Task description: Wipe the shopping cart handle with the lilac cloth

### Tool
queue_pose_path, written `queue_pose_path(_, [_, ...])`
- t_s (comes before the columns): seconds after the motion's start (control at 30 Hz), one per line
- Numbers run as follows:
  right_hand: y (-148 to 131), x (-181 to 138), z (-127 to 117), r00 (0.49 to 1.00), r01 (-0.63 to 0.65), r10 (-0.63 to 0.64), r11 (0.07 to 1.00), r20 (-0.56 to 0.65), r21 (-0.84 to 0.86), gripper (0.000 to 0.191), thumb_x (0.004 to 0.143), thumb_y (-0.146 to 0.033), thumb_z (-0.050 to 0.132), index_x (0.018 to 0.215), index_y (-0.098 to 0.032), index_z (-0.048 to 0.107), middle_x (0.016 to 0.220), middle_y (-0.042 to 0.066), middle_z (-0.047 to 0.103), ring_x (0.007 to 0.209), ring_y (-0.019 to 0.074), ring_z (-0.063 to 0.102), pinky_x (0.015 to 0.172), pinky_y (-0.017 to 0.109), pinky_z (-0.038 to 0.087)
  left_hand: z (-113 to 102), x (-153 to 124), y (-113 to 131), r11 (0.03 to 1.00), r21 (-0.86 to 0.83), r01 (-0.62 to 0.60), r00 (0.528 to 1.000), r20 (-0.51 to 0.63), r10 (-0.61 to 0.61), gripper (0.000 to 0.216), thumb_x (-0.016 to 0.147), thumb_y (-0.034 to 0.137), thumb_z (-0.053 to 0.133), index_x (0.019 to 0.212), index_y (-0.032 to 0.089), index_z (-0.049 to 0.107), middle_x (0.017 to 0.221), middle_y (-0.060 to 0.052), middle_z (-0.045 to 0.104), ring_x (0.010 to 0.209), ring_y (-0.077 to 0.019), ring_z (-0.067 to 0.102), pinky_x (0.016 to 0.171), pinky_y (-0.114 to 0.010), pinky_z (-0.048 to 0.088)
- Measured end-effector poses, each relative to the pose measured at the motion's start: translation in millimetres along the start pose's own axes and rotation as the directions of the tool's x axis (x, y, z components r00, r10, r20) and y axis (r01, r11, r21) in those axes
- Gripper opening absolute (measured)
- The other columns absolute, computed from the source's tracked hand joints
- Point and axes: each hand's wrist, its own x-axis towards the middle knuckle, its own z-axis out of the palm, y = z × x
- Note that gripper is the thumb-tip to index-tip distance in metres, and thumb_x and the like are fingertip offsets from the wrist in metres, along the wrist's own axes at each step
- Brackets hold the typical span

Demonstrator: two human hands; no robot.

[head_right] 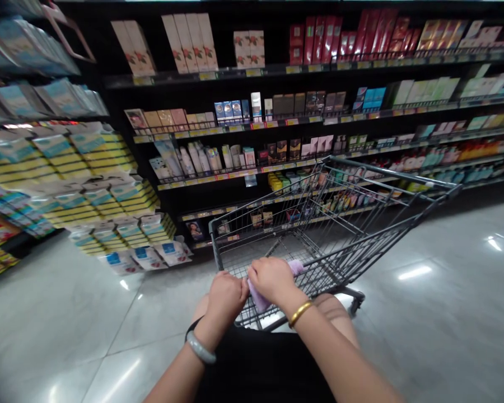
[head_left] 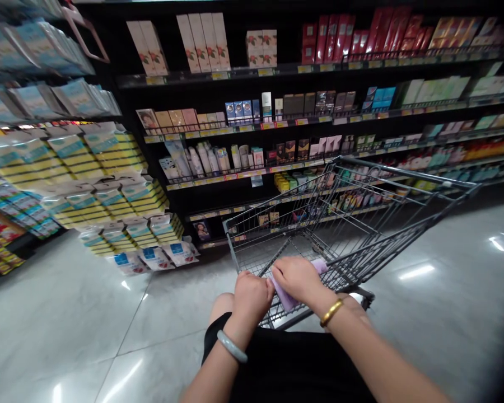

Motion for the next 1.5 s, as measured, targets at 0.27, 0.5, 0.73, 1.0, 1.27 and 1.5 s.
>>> queue_pose_path(0.27, [39.6,-5.7,-14.4,0.973,0.193,-0.215,0.956,0.079,0.222,0.021,0.087,-0.045,0.062,0.097,-0.027,0.068,0.096,-0.001,0.066,0.089,0.0156,0.06,0.074,0.025,0.038,-3.7,-2.2,3.8,0.999,-0.024,0.031,0.998,0.064,-0.03,0.044,0.092,0.025,0.04,0.063,0.015,0.071,0.061,-0.01,0.068,0.06,-0.0199,0.061,0.079,-0.039,0.039])
queue_pose_path(0.5, [16.9,-21.7,11.0,0.97,0.192,-0.165,0.97,-0.178,0.149,0.03,0.092,-0.049,0.053,0.102,-0.024,0.066,0.101,0.005,0.064,0.094,0.0192,0.057,0.083,0.031,0.039,-2.6,-3.7,-1.2,1.0,-0.016,0.024,0.995,0.096,-0.022,0.042,0.092,0.025,0.041,0.064,0.015,0.071,0.064,-0.01,0.07,0.063,-0.0207,0.062,0.081,-0.04,0.039])
queue_pose_path(0.73, [59.9,-29.5,16.0,0.922,0.017,0.07,0.976,-0.382,0.218,0.025,0.093,-0.042,0.055,0.104,-0.021,0.064,0.104,0.007,0.064,0.094,0.0214,0.058,0.086,0.035,0.043,-0.7,-3.4,-3.2,0.999,-0.002,0.039,0.998,0.049,-0.039,0.046,0.094,0.025,0.04,0.06,0.015,0.07,0.06,-0.01,0.068,0.059,-0.0191,0.061,0.08,-0.039,0.039])
queue_pose_path(1.0, [17.4,-41.8,49.2,0.846,0.338,-0.271,0.939,-0.46,0.069,0.016,0.088,-0.033,0.064,0.102,-0.026,0.066,0.113,0.007,0.064,0.107,0.0244,0.055,0.096,0.041,0.04,-2.9,-2.9,-7.5,1.0,-0.01,0.012,0.999,0.045,-0.011,0.042,0.092,0.022,0.041,0.062,0.016,0.07,0.063,-0.009,0.07,0.06,-0.0193,0.062,0.079,-0.039,0.039])
queue_pose_path(1.27, [42.7,-30.9,46.5,0.87,0.063,0.012,0.989,-0.493,0.135,0.028,0.092,-0.043,0.057,0.109,-0.021,0.063,0.111,0.011,0.061,0.101,0.0242,0.057,0.088,0.039,0.046,-0.6,0.4,-10.0,0.999,0.001,0.033,0.999,0.028,-0.033,0.045,0.093,0.025,0.041,0.059,0.015,0.069,0.06,-0.01,0.068,0.059,-0.0192,0.06,0.08,-0.039,0.04])
queue_pose_path(1.5, [42.8,-37.6,55.0,0.842,0.256,-0.215,0.966,-0.495,0.017,0.015,0.089,-0.025,0.059,0.103,-0.025,0.065,0.114,0.008,0.062,0.108,0.0239,0.055,0.097,0.042,0.043,-3.3,2.7,-19.9,1.0,-0.011,-0.012,0.997,0.077,0.013,0.047,0.094,0.024,0.037,0.061,0.016,0.07,0.06,-0.009,0.068,0.058,-0.0175,0.06,0.079,-0.037,0.039])
